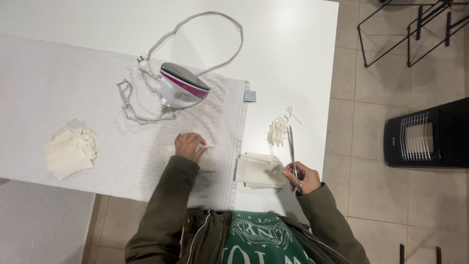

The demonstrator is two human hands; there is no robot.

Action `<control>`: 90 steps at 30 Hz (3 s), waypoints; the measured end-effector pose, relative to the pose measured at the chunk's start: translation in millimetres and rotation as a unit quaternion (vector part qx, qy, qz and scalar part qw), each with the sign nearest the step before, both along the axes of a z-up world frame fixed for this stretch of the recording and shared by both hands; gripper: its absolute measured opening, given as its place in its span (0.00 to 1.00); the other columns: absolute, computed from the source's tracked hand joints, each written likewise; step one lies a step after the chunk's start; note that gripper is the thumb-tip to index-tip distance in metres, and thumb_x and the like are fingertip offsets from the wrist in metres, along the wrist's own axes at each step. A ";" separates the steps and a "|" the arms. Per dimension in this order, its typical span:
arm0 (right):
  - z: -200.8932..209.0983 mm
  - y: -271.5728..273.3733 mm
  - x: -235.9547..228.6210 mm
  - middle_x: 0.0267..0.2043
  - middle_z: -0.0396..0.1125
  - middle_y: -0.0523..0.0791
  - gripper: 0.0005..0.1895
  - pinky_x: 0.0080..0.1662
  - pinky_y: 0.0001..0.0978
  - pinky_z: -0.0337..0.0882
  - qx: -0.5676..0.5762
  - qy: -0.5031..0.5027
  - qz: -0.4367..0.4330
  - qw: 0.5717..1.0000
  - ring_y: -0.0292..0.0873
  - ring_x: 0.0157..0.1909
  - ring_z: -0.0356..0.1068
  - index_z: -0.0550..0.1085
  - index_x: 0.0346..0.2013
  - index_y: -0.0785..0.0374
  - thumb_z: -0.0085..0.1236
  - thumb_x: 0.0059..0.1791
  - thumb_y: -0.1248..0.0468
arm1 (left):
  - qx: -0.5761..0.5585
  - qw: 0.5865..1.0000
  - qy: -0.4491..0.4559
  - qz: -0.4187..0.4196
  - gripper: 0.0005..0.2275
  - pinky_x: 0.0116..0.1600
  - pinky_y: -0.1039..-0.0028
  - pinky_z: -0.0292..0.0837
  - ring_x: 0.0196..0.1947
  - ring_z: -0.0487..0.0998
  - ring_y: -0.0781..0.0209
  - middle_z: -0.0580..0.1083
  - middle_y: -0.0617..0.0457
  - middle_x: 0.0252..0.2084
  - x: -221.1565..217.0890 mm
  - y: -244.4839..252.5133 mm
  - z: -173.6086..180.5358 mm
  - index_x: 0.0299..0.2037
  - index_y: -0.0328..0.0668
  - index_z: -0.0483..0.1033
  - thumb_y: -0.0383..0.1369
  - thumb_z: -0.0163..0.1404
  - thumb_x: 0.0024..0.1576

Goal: Trimming the edges of folded white fabric squares using scissors.

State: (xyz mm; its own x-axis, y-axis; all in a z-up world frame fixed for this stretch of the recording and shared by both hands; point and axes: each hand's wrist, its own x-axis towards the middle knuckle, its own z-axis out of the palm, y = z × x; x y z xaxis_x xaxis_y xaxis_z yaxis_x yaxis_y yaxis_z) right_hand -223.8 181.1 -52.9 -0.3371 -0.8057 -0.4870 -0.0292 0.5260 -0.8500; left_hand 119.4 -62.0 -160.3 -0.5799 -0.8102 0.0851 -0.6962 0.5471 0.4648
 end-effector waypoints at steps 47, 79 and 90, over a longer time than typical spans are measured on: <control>37.6 8.0 42.6 0.34 0.68 0.41 0.38 0.43 0.30 0.72 -0.166 -0.129 0.196 0.958 0.35 0.38 0.69 0.74 0.53 0.68 0.71 0.42 0.42 | 0.717 0.460 0.523 -0.027 0.28 0.66 0.59 0.69 0.67 0.68 0.48 0.63 0.42 0.70 -92.7 49.1 169.8 0.76 0.43 0.50 0.44 0.37 0.67; 51.7 -0.1 40.9 0.19 0.67 0.40 0.21 0.29 0.27 0.66 -0.085 0.023 0.172 0.981 0.31 0.23 0.64 0.78 0.38 0.65 0.75 0.39 0.56 | 0.695 0.494 0.522 -0.027 0.27 0.63 0.61 0.72 0.66 0.70 0.50 0.63 0.41 0.70 -99.1 49.9 174.5 0.75 0.41 0.51 0.41 0.38 0.67; 42.2 6.5 43.8 0.12 0.64 0.42 0.15 0.21 0.26 0.60 -0.148 0.083 0.139 0.976 0.30 0.16 0.62 0.76 0.30 0.66 0.73 0.43 0.59 | 0.702 0.481 0.524 -0.030 0.28 0.65 0.60 0.68 0.66 0.69 0.50 0.63 0.41 0.70 -104.7 51.6 181.9 0.75 0.39 0.51 0.41 0.39 0.67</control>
State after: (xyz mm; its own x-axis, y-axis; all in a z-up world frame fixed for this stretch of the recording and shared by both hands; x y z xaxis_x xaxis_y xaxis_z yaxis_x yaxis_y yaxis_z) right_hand -180.0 187.6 -10.7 -0.1395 -0.9745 -0.1759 -0.2864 0.2097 -0.9349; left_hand 14.7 -10.4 21.6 -0.8405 -0.4802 -0.2510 0.3204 -0.8140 0.4844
